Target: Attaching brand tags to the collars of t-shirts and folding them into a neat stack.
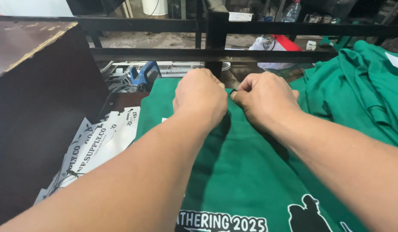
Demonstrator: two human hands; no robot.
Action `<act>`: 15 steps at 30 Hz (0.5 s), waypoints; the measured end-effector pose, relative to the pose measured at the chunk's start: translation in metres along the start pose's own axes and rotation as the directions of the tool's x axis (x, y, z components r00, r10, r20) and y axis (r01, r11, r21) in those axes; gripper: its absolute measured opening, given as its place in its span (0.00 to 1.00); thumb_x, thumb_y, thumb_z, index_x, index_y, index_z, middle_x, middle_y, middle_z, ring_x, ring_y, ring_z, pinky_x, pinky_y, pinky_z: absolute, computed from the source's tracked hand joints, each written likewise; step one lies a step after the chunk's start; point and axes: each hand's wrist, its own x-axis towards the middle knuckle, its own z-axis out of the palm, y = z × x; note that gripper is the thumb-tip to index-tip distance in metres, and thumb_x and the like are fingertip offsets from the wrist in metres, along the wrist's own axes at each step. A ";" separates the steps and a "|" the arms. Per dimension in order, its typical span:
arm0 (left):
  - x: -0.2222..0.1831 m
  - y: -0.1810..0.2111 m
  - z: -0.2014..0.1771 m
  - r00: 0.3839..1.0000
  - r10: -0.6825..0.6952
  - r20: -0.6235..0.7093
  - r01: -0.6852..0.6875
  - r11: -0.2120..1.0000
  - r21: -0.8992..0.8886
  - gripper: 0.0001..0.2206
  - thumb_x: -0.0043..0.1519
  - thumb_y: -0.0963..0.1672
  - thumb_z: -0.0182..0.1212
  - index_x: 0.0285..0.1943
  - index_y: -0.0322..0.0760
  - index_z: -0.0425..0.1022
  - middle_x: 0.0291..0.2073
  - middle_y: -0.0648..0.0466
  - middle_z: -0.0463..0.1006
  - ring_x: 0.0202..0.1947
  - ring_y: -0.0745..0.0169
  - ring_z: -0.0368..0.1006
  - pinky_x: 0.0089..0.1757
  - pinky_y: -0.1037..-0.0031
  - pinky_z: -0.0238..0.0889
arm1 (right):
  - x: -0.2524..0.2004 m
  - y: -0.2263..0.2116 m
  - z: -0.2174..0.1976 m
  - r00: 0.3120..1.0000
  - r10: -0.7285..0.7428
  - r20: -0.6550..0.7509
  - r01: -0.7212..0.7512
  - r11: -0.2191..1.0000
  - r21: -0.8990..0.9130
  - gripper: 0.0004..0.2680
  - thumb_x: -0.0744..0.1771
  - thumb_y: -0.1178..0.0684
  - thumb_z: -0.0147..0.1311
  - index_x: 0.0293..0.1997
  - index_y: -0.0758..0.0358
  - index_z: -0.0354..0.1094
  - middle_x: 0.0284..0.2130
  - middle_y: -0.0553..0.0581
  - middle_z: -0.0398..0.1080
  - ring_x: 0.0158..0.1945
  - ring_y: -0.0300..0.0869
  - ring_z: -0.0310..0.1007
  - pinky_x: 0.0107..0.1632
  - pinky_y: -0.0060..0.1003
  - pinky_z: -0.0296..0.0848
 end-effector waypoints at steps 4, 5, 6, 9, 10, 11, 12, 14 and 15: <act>0.024 -0.019 0.019 0.999 -0.004 -0.052 -0.005 0.985 -0.172 0.10 0.65 0.47 0.52 0.39 0.50 0.82 0.31 0.57 0.81 0.44 0.54 0.82 0.44 0.60 0.76 | 0.006 0.006 0.005 1.000 0.016 0.022 -0.016 1.000 0.008 0.07 0.61 0.44 0.57 0.32 0.47 0.80 0.35 0.52 0.80 0.53 0.52 0.75 0.53 0.46 0.71; 0.027 -0.019 0.020 0.999 -0.020 -0.044 0.012 0.984 -0.180 0.09 0.65 0.48 0.54 0.39 0.52 0.82 0.31 0.59 0.81 0.44 0.55 0.83 0.44 0.61 0.75 | 0.007 0.008 0.007 0.999 0.027 0.022 -0.029 0.998 0.053 0.06 0.60 0.44 0.58 0.32 0.46 0.80 0.34 0.51 0.80 0.52 0.51 0.76 0.51 0.46 0.72; 0.029 -0.020 0.020 0.999 -0.036 -0.036 0.028 0.982 -0.189 0.08 0.66 0.49 0.55 0.40 0.55 0.81 0.31 0.61 0.81 0.43 0.57 0.83 0.43 0.62 0.75 | 0.009 0.011 0.009 0.999 0.039 0.022 -0.041 0.994 0.099 0.06 0.59 0.43 0.60 0.32 0.46 0.80 0.33 0.50 0.80 0.51 0.50 0.77 0.50 0.46 0.72; 0.020 -0.016 0.016 0.999 -0.036 -0.040 0.030 0.989 -0.144 0.08 0.68 0.47 0.55 0.44 0.53 0.82 0.33 0.61 0.80 0.42 0.61 0.81 0.43 0.63 0.74 | 0.020 0.024 0.014 0.999 0.040 0.024 -0.042 0.994 0.104 0.06 0.59 0.43 0.61 0.31 0.44 0.80 0.33 0.49 0.80 0.52 0.48 0.77 0.50 0.45 0.73; 0.021 -0.015 0.016 0.999 -0.035 -0.042 0.029 0.989 -0.142 0.08 0.68 0.47 0.55 0.44 0.53 0.82 0.33 0.61 0.80 0.42 0.61 0.81 0.43 0.63 0.74 | 0.016 0.019 0.011 0.999 0.039 0.022 -0.041 0.994 0.105 0.06 0.59 0.43 0.61 0.31 0.44 0.80 0.33 0.49 0.80 0.52 0.48 0.77 0.50 0.45 0.73; 0.021 -0.015 0.016 0.999 -0.024 -0.029 0.020 0.991 -0.131 0.07 0.68 0.46 0.55 0.44 0.52 0.81 0.34 0.59 0.80 0.43 0.60 0.81 0.42 0.63 0.75 | 0.012 0.014 0.008 0.999 0.031 0.022 -0.033 0.996 0.083 0.05 0.59 0.45 0.59 0.31 0.47 0.80 0.33 0.52 0.79 0.52 0.51 0.76 0.50 0.47 0.73; 0.021 -0.016 0.016 1.000 -0.016 -0.016 0.014 0.992 -0.122 0.07 0.68 0.46 0.55 0.44 0.51 0.80 0.35 0.57 0.80 0.43 0.59 0.81 0.41 0.63 0.75 | 0.008 0.009 0.005 0.999 0.022 0.023 -0.023 0.998 0.058 0.06 0.60 0.47 0.57 0.30 0.50 0.80 0.33 0.56 0.79 0.52 0.54 0.76 0.49 0.48 0.73; 0.023 -0.018 0.016 1.000 -0.016 -0.020 0.013 0.991 -0.137 0.07 0.67 0.45 0.55 0.44 0.50 0.81 0.35 0.56 0.81 0.44 0.57 0.81 0.41 0.61 0.75 | 0.010 0.003 0.004 1.000 0.008 0.028 -0.008 1.000 0.013 0.06 0.61 0.47 0.56 0.29 0.49 0.80 0.32 0.55 0.79 0.52 0.54 0.76 0.50 0.48 0.73; 0.024 -0.018 0.016 1.000 -0.015 -0.022 0.012 0.989 -0.149 0.07 0.66 0.45 0.55 0.43 0.49 0.81 0.35 0.56 0.81 0.45 0.56 0.81 0.42 0.59 0.75 | 0.011 0.002 0.003 0.999 -0.004 0.034 0.005 1.000 -0.030 0.06 0.61 0.46 0.55 0.27 0.49 0.80 0.32 0.54 0.80 0.52 0.53 0.76 0.50 0.47 0.73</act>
